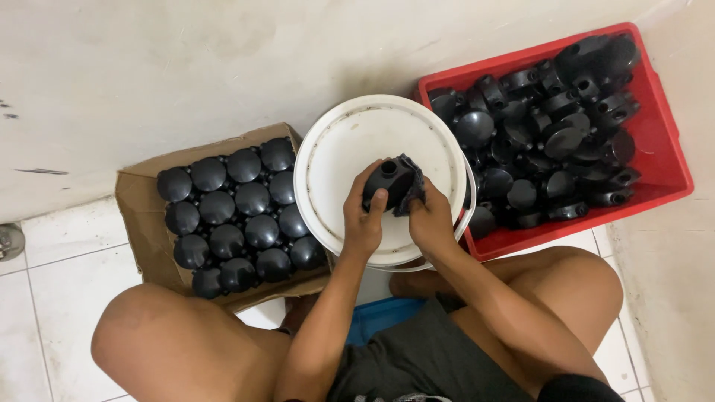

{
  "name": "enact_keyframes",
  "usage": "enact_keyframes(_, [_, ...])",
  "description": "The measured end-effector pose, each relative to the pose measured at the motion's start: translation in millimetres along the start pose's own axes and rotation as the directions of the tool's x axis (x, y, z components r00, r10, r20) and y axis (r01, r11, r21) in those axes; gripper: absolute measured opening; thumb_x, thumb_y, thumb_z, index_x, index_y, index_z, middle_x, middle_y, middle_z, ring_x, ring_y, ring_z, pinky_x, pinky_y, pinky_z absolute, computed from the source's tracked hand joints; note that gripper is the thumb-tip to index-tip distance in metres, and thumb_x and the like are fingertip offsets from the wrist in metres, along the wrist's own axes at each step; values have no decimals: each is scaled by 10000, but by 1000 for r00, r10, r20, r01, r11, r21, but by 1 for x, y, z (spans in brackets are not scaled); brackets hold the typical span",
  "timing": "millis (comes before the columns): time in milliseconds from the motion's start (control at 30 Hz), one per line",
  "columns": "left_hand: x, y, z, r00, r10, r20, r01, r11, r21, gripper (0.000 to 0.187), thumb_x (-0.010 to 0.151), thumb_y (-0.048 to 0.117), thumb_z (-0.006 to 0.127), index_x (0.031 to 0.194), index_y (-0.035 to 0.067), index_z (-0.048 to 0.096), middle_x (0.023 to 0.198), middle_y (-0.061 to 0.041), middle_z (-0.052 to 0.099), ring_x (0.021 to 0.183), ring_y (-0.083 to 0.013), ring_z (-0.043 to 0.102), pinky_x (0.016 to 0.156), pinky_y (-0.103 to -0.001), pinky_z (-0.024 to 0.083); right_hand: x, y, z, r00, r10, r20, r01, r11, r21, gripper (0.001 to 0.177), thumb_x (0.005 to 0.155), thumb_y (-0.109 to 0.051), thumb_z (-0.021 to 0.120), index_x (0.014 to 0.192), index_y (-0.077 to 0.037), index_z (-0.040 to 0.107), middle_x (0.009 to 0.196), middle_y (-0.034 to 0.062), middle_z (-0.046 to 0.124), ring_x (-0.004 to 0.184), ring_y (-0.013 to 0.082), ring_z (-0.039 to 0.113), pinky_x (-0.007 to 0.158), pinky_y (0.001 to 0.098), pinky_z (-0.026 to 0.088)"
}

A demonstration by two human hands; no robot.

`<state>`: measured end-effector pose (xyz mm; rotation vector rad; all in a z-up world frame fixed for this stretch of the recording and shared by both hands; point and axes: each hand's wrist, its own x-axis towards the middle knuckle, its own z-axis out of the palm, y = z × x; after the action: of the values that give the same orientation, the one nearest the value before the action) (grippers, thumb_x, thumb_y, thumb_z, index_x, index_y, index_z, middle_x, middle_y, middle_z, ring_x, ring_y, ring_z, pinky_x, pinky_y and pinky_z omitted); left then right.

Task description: Cleaning black plastic components with a cloth and placing them into a cardboard box

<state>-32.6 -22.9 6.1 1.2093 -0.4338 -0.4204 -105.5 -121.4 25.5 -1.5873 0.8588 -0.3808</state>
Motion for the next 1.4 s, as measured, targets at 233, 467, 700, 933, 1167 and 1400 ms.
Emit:
enact_keyframes(233, [5, -27, -9, 989, -101, -109, 66, 957, -283, 487, 1041, 325, 509, 1440, 49, 463, 1351, -177, 572, 1242, -260, 555, 1086, -417, 452, -6, -1, -11, 994, 99, 41, -99, 995, 4, 417, 875, 98, 394, 1123, -38, 700, 892, 76, 625, 866, 206, 551, 842, 382, 475])
enact_keyframes(467, [8, -43, -12, 924, -374, 77, 335, 697, -634, 559, 1004, 508, 514, 1421, 137, 519, 1361, -122, 582, 1250, -266, 551, 1066, -439, 468, -15, -7, -2, 775, -617, 138, 630, 735, -251, 419, 1003, 77, 375, 1406, 44, 487, 1489, 270, 412, 1390, 409, 364, 1153, 507, 296])
enact_keyframes(700, [11, -32, -14, 906, -397, 145, 366, 566, -738, 493, 1016, 440, 496, 1468, 249, 443, 1365, -131, 583, 1220, -283, 568, 1004, -499, 490, 2, 12, 2, 729, -578, 366, 679, 545, -492, 532, 1082, -328, 281, 1528, -47, 355, 1620, 150, 243, 1508, 342, 126, 1198, 491, 29])
enact_keyframes(933, [11, -56, -21, 846, -494, 201, 449, 458, -767, 404, 970, 389, 533, 1332, 225, 610, 1280, -109, 649, 1140, -274, 604, 1022, -485, 473, 0, 13, 11, 546, -591, 594, 811, 196, -551, 786, 998, -628, 189, 1542, -73, 309, 1620, 126, 270, 1510, 318, 182, 1209, 472, 25])
enact_keyframes(1167, [17, -44, -21, 943, -322, 77, 251, 544, -801, 413, 1029, 304, 510, 1413, 154, 496, 1320, -161, 609, 1175, -294, 596, 1031, -459, 490, -11, 29, 9, 587, -648, 485, 743, 194, -640, 639, 1035, -486, 279, 1508, -70, 389, 1575, 132, 361, 1473, 306, 297, 1196, 480, 139])
enact_keyframes(1400, [9, -30, -10, 842, -535, 76, 384, 493, -781, 347, 971, 392, 573, 1226, 175, 663, 1140, -85, 696, 1022, -223, 631, 950, -410, 522, 7, 10, 23, 596, -592, 542, 768, 224, -599, 766, 1008, -605, 232, 1539, -62, 325, 1614, 136, 280, 1507, 317, 192, 1206, 469, 62])
